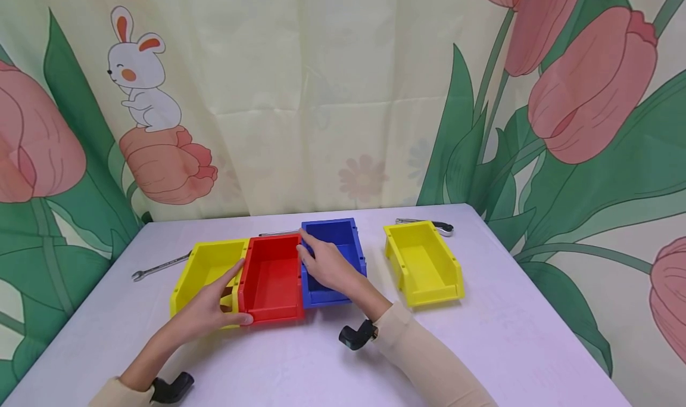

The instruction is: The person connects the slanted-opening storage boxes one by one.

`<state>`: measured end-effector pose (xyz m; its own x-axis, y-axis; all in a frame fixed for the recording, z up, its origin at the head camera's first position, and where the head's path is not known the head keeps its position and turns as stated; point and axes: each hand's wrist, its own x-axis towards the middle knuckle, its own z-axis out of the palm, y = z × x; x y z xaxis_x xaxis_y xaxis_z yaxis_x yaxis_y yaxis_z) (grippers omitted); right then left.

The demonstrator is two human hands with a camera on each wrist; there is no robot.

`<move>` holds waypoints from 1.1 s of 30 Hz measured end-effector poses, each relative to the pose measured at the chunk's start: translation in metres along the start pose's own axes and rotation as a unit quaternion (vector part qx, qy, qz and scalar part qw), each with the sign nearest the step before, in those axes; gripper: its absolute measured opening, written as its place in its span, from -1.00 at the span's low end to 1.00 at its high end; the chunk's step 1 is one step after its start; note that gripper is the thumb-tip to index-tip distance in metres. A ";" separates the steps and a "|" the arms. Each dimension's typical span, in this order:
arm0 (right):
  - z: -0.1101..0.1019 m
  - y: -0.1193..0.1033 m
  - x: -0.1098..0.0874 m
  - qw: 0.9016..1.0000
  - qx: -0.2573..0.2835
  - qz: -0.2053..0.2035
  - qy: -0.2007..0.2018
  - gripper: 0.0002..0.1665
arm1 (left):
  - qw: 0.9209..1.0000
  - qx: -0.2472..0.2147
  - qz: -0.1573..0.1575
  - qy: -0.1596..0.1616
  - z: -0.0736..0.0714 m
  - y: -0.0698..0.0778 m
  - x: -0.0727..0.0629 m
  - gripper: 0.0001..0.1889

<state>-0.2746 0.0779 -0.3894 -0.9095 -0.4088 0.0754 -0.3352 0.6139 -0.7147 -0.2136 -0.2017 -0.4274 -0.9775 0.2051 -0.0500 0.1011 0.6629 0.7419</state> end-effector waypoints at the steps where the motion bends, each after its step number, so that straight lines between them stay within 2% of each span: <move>1: 0.000 0.000 0.000 1.000 0.000 0.001 0.000 -0.29 | 1.000 -0.001 0.000 0.000 0.000 0.000 0.000 0.31; 33: 0.004 0.004 0.000 1.000 0.006 0.002 0.002 -0.30 | 1.000 0.007 -0.007 0.002 0.001 0.002 -0.002 0.32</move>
<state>-0.2751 0.0779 -0.3947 -0.9113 -0.4047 0.0753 -0.3295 0.6076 -0.7227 -0.2111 -0.1999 -0.4262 -0.9794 0.1930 -0.0589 0.0891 0.6756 0.7319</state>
